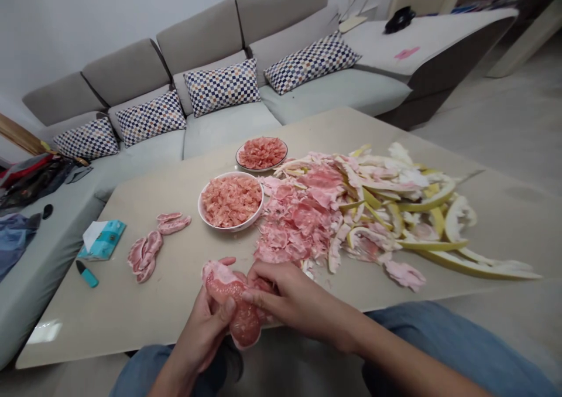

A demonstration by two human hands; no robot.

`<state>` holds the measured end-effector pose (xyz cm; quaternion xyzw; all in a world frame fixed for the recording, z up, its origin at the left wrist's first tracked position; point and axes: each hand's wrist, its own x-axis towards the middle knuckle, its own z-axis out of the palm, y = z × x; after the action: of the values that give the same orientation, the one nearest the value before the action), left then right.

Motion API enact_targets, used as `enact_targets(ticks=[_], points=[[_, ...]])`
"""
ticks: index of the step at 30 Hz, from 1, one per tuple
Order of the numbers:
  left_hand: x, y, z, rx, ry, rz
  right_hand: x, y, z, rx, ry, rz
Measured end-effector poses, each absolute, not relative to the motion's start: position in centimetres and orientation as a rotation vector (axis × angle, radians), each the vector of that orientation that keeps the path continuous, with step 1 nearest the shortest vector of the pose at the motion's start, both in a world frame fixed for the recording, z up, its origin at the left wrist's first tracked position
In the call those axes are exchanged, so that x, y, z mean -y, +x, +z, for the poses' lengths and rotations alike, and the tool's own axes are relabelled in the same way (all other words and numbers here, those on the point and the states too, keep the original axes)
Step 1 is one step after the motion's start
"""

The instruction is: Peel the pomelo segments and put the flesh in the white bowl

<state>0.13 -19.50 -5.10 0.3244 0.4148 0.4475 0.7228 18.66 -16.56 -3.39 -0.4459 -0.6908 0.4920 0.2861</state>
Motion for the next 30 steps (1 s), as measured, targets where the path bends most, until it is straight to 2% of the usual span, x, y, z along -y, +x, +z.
enact_targets(ticks=[4, 11, 17, 19, 22, 30], points=[[19.4, 0.1, -5.1, -0.977, 0.692, 1.007, 16.7, 18.3, -3.7, 1.681, -1.100, 1.433], [19.9, 0.4, -5.6, -1.007, 0.725, 1.161, 17.4, 16.6, -4.5, 1.559, -1.164, 1.143], [20.3, -0.1, -6.0, -1.021, 0.749, 1.276, 16.3, 18.1, -4.5, 1.378, -1.158, 1.273], [20.1, -1.1, -5.4, -1.026, 0.718, 1.400, 15.2, 20.4, -4.2, 1.287, -1.243, 1.191], [19.4, -2.5, -4.7, -1.072, 0.631, 1.571, 13.8, 23.5, -3.4, 1.298, -1.396, 0.874], [19.4, -2.0, -5.2, -0.937, 0.528, 1.358, 13.9, 22.7, -4.5, 1.801, -1.434, 0.570]])
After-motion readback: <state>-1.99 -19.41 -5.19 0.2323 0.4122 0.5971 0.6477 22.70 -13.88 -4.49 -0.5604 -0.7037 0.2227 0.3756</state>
